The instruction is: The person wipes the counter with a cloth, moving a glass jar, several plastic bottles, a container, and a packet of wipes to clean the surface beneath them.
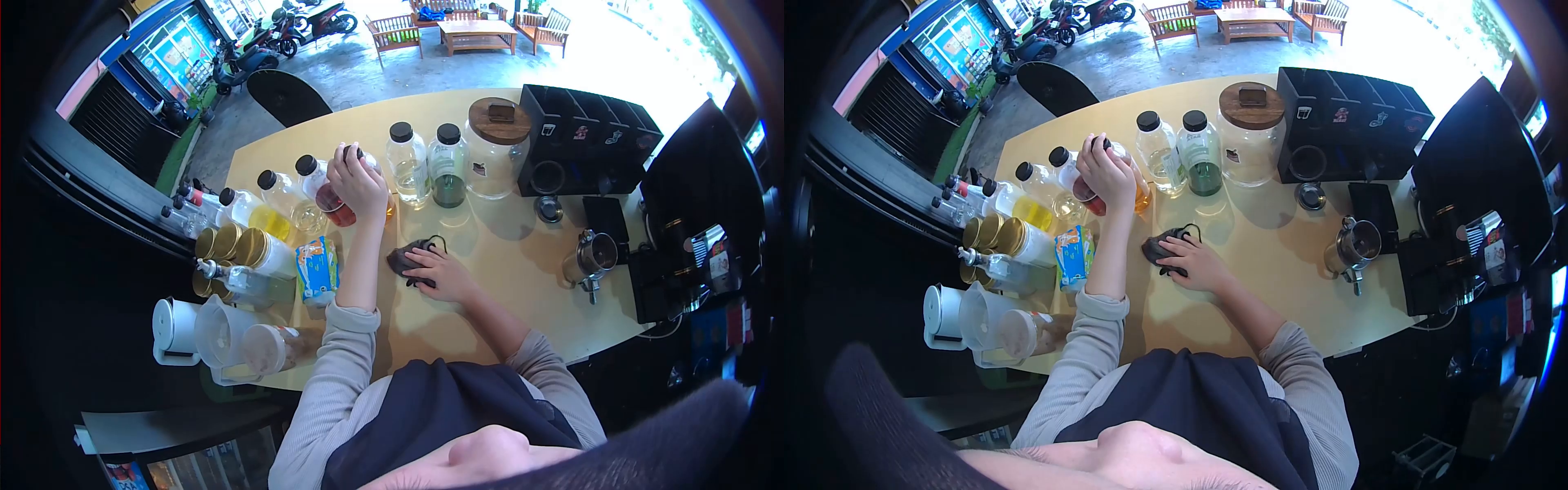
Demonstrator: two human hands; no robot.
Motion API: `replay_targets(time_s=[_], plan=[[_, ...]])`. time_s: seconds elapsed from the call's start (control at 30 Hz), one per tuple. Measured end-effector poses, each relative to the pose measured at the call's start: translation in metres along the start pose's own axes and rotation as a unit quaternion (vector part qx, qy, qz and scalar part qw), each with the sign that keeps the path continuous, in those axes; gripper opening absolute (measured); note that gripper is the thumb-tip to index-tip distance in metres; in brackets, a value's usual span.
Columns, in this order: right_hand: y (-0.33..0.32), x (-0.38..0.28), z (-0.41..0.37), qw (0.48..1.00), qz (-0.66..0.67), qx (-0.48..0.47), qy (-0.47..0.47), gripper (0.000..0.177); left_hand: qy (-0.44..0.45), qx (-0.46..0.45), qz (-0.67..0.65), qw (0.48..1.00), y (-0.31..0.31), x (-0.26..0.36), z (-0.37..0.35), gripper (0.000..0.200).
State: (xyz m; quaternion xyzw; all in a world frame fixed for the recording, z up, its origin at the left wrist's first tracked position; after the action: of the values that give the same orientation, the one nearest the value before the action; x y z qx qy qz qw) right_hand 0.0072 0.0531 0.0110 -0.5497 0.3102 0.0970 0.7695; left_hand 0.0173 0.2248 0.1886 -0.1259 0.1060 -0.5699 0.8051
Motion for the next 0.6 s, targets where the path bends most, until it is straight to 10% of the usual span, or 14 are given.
replay_targets(time_s=[0.6], plan=[[-0.001,-0.001,-0.001,1.000,-0.004,-0.005,0.005,0.041,-0.041,-0.003,-0.083,0.996,0.011,-0.003,-0.002,0.035]])
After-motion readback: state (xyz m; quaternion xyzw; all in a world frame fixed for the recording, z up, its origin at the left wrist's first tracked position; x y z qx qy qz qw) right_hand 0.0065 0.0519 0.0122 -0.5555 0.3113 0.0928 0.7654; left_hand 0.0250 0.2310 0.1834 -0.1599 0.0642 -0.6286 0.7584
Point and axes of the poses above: each hand's wrist, its own z-axis towards the middle knuckle, its own y-axis out of the palm, x = y × z, the point moved 10 cm from there along z, towards the middle knuckle, and after that the axes turned 15 degrees about y, right-handed, at the moved point
